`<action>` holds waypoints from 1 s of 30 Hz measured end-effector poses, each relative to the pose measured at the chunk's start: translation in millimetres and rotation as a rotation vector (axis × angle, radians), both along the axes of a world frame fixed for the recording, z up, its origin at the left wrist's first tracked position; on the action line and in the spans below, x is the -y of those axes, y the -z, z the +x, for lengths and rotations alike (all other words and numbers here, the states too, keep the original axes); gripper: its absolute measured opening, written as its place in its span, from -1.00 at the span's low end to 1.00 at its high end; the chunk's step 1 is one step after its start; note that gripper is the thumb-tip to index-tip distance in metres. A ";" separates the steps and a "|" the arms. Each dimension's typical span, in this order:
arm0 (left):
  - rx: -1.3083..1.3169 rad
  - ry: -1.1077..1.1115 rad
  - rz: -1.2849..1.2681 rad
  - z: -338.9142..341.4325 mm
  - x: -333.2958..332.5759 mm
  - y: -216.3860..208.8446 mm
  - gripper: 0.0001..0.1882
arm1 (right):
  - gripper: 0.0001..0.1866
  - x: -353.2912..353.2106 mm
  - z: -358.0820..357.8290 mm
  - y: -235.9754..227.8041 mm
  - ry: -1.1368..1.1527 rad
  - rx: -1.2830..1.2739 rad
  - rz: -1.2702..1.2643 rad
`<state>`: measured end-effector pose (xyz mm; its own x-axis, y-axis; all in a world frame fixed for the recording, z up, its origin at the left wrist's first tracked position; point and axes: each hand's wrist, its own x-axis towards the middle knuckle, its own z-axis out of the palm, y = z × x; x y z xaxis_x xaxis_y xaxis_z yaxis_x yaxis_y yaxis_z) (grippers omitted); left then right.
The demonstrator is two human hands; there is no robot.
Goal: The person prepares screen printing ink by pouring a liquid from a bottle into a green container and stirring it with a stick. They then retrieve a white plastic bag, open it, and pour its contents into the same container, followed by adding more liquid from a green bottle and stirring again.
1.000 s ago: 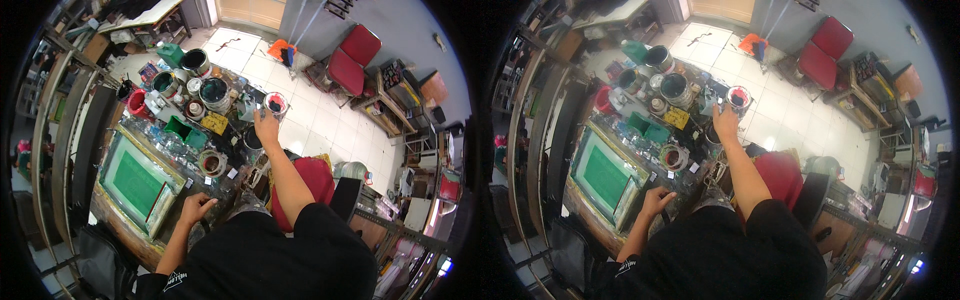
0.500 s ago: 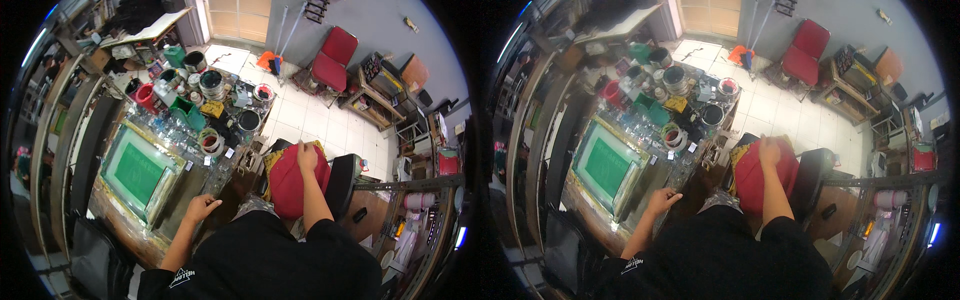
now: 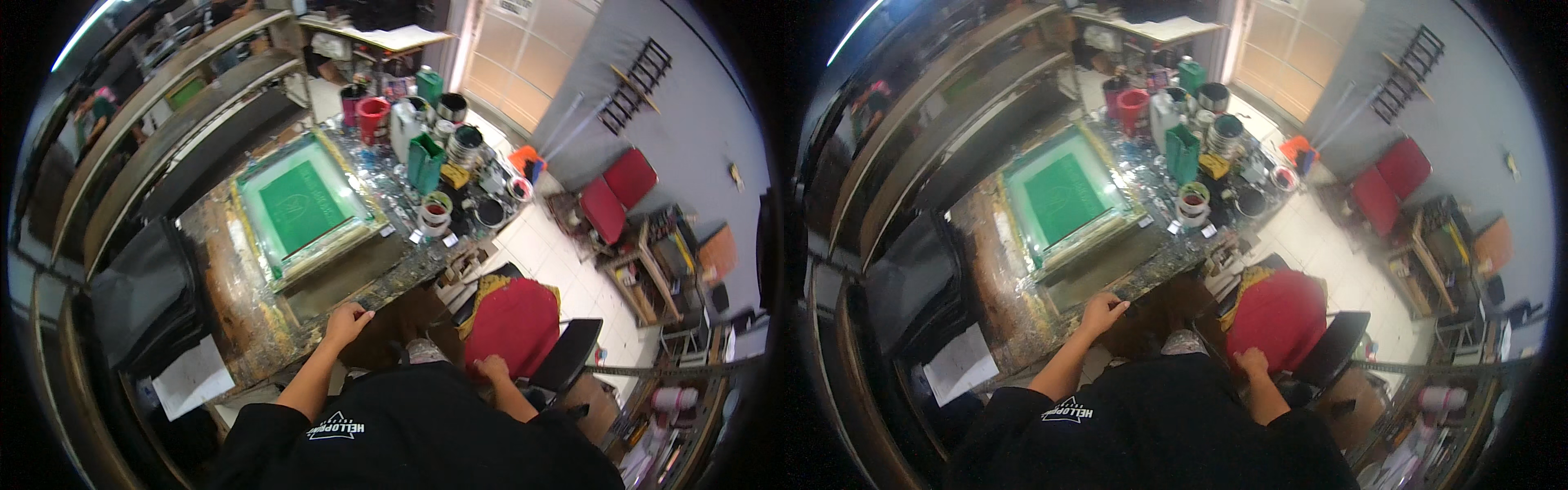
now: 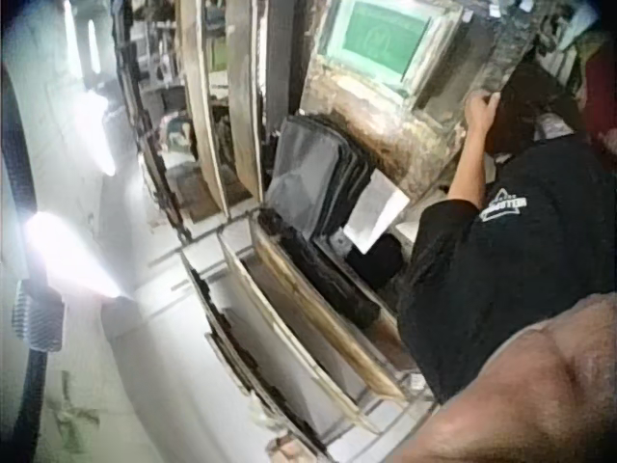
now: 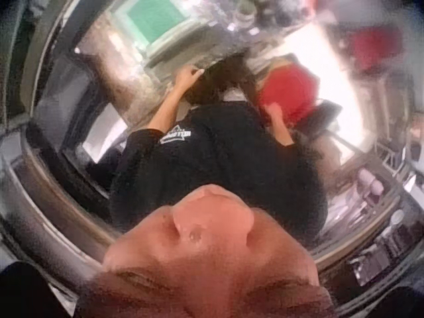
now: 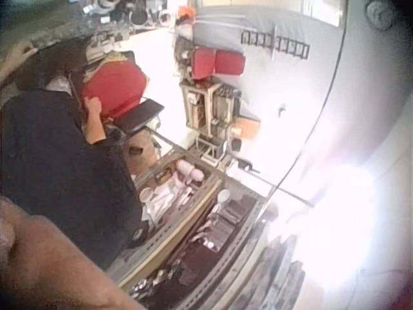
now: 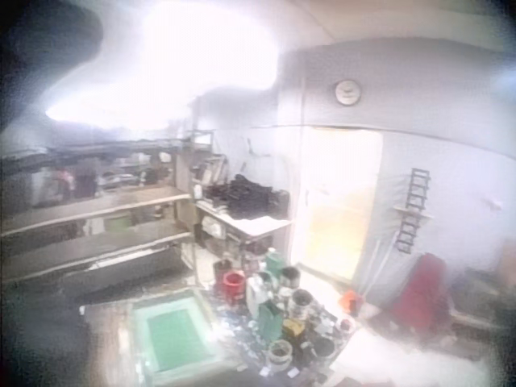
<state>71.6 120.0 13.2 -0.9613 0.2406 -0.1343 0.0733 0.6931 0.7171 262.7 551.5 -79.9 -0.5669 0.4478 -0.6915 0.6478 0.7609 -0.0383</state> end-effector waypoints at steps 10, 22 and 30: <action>0.114 -0.110 0.103 3.2 17.0 25.2 -0.51 | -0.52 -7.0 -63.9 -2.5 -0.294 -0.304 -0.227; 0.166 -0.078 0.120 -4.7 22.4 39.6 -0.38 | -0.51 0.8 -107.0 13.9 -0.575 -0.122 -0.340; 0.181 -0.081 0.132 -12.5 21.3 39.5 -0.35 | -0.55 -21.5 -147.3 -2.1 -0.512 -0.190 -0.326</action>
